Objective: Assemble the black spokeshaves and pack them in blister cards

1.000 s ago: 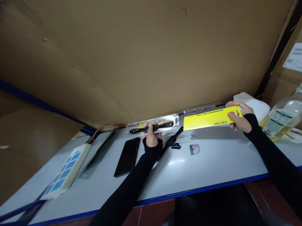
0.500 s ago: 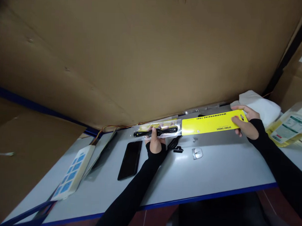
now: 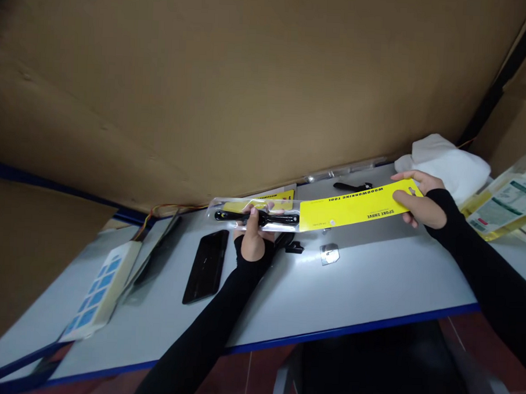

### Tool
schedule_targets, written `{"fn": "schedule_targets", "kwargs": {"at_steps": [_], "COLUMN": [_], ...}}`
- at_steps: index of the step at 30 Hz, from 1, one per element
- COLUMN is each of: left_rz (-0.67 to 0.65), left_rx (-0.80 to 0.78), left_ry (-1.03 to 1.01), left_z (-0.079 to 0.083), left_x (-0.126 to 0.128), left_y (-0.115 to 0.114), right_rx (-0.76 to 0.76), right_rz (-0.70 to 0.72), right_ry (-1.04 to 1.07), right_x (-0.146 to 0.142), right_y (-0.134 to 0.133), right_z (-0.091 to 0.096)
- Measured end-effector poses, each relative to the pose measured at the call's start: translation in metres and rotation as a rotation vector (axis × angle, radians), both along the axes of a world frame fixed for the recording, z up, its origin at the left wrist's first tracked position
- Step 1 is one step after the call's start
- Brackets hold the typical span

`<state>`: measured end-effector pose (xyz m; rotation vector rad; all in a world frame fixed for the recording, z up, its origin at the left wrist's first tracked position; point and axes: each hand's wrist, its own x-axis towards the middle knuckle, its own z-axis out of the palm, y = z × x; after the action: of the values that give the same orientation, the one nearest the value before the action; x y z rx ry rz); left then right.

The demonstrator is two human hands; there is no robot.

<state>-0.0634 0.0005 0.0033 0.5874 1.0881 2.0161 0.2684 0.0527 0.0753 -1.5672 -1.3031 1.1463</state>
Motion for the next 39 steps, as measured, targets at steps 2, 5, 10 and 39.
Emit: {"fn": "schedule_targets", "kwargs": {"at_steps": [2, 5, 10, 39], "left_rz": [-0.013, -0.022, -0.003, 0.001], "left_rx": [-0.020, -0.023, 0.014, -0.061], "left_ry": [-0.005, -0.007, -0.030, -0.008], "left_z": [0.002, 0.001, 0.004, 0.010], "left_x": [0.004, 0.011, 0.013, 0.004], "left_y": [-0.002, -0.005, -0.006, -0.010], "right_rx": [0.020, 0.026, 0.045, 0.098], "right_rz": [0.016, 0.070, 0.070, -0.011], "right_ry": [0.000, 0.035, 0.048, -0.051], "right_x": [-0.004, -0.012, -0.013, -0.008], "right_y": [-0.003, -0.008, -0.010, -0.018], "right_z": [-0.003, -0.008, -0.006, 0.007]}}
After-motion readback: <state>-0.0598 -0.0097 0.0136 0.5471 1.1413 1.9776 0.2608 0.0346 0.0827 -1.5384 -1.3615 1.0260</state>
